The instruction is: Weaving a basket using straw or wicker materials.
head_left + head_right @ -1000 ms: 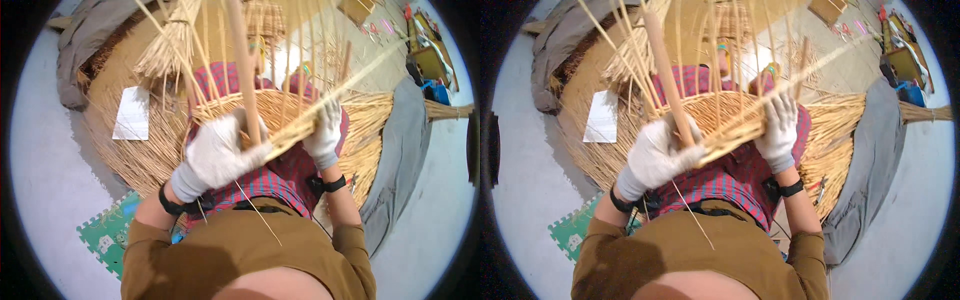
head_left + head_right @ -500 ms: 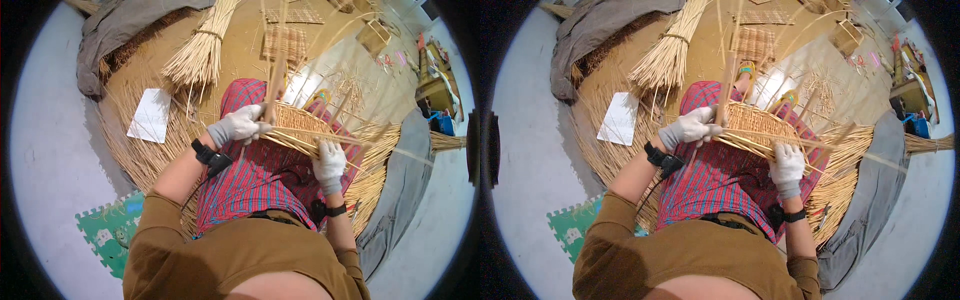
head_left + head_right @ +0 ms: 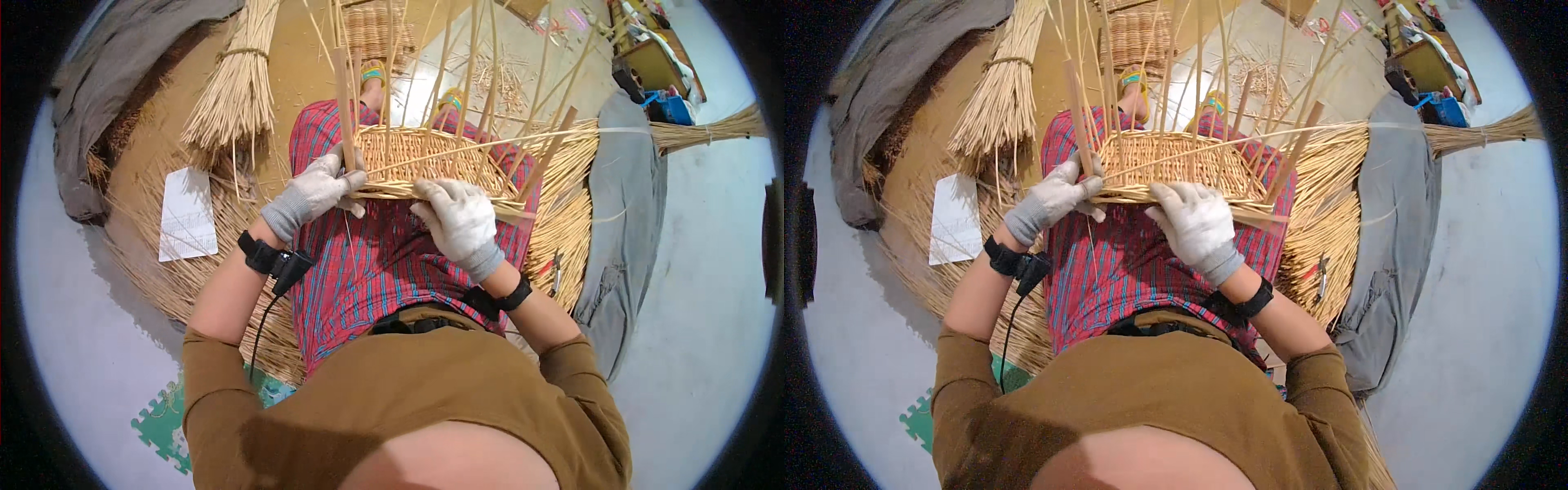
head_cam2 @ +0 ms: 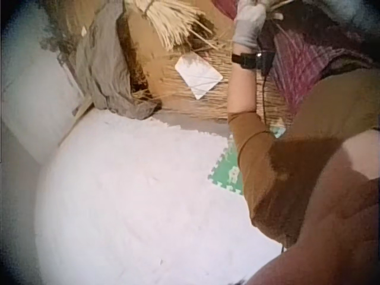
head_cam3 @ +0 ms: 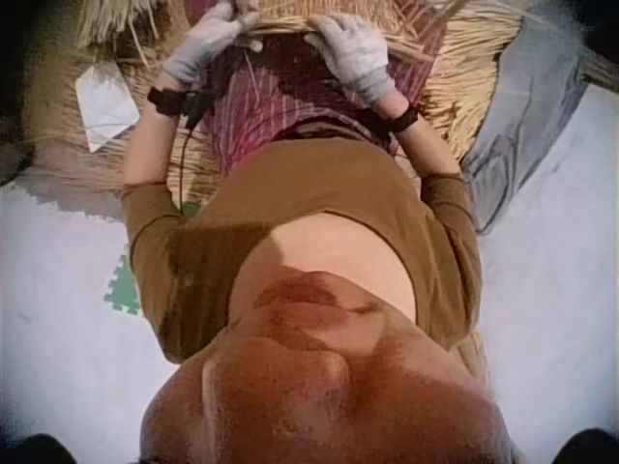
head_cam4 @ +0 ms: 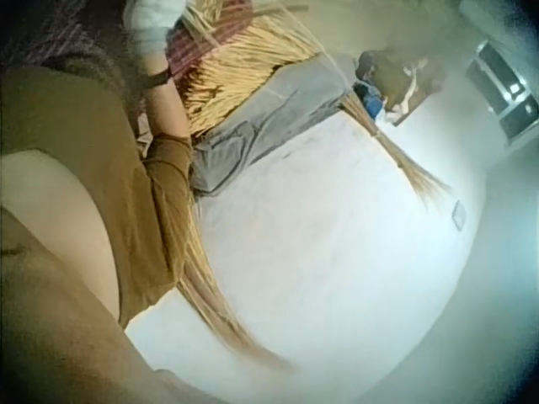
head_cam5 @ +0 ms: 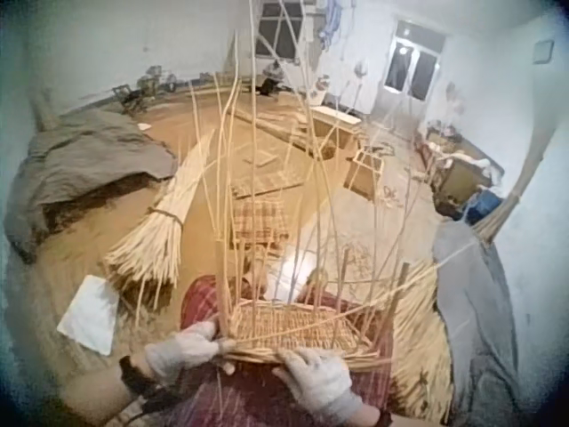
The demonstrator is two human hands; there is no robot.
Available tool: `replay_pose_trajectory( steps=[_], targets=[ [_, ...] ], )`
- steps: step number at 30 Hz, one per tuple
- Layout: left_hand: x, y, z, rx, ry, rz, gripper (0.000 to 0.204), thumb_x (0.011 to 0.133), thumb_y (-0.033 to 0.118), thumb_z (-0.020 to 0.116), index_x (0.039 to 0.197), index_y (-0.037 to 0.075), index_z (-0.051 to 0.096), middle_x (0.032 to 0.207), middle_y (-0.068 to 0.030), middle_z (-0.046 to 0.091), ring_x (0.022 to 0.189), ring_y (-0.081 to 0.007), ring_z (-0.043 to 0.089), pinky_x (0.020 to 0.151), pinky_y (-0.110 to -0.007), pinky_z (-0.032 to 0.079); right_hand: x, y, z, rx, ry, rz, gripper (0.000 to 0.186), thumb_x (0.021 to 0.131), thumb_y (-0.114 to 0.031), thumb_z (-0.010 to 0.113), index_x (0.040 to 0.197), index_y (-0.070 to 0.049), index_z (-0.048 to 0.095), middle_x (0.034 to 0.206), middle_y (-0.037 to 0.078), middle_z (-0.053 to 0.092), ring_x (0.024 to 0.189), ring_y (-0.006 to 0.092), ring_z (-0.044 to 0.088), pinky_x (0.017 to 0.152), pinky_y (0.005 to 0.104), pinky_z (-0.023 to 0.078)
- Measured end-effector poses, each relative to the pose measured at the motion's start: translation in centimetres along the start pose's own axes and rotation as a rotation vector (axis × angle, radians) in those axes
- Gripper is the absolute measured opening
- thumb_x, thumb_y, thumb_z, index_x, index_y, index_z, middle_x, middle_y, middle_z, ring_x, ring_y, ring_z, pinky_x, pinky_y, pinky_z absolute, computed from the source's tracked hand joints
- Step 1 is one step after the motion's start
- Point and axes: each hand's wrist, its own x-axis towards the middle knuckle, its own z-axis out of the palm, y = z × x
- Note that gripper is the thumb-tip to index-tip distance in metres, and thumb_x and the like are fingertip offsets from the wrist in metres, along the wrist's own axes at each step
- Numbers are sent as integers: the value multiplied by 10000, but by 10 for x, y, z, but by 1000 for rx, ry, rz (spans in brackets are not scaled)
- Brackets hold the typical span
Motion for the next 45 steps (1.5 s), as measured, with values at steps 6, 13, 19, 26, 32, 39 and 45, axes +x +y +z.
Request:
replay_pose_trajectory(
  steps=[6, 13, 19, 26, 32, 39, 45],
  targets=[
    [7, -3, 8, 47, -3, -125, 305, 1020, 164, 651, 1237, 64, 461, 1105, -51, 491, 922, -187, 648, 755, -364, 681, 43, 6, -6, 727, 366, 398, 556, 900, -65, 751, 1424, -91, 566, 1154, 87, 706, 1007, 146, 665, 891, 311, 546],
    [8, -7, 24, 49, 113, -121, 388, 1017, 118, 613, 1348, 9, 444, 1164, -94, 540, 985, -219, 661, 733, -360, 686, 130, -28, -17, 35, 424, 30, 620, 810, -106, 771, 1395, -262, 637, 1252, 157, 686, 1169, 354, 619, 1003, 466, 508],
    [13, -9, 13, -8, 81, -106, 238, 994, 133, 670, 1128, 76, 482, 1019, -22, 511, 856, -137, 622, 721, -353, 678, 11, 6, -23, 326, -33, 669, 408, 824, -106, 786, 1221, -176, 722, 913, 68, 739, 923, 268, 701, 863, 409, 544],
    [21, -12, 5, -17, -14, -155, 306, 965, 153, 717, 1175, 72, 510, 1085, -40, 559, 943, -180, 663, 746, -381, 683, 53, -11, 37, -79, 127, 108, 179, 938, -286, 667, 920, -108, 657, 778, 129, 721, 789, 322, 715, 691, 443, 564],
    [20, -21, -4, 63, -74, -171, 439, 976, 186, 713, 1328, 58, 483, 1147, -85, 618, 932, -214, 707, 698, -363, 670, 62, -22, 17, -91, -165, 220, 251, 935, -338, 660, 956, -89, 677, 787, 170, 723, 746, 365, 729, 647, 474, 568],
    [17, -8, -10, 449, -154, -68, 428, 989, 303, 701, 1287, 77, 491, 921, -22, 625, 575, -111, 617, 496, -258, 542, 24, -4, -49, 29, -480, 268, 228, 903, -310, 692, 877, -88, 740, 882, 154, 732, 870, 351, 712, 765, 466, 550],
    [22, -21, -2, 608, -13, 38, 332, 955, 344, 752, 1085, 99, 570, 913, -4, 594, 847, -122, 559, 784, -308, 493, 33, -7, -38, -87, -86, 49, 184, 853, -267, 758, 918, -115, 677, 828, 115, 629, 887, 330, 655, 778, 444, 526]
  ],
)
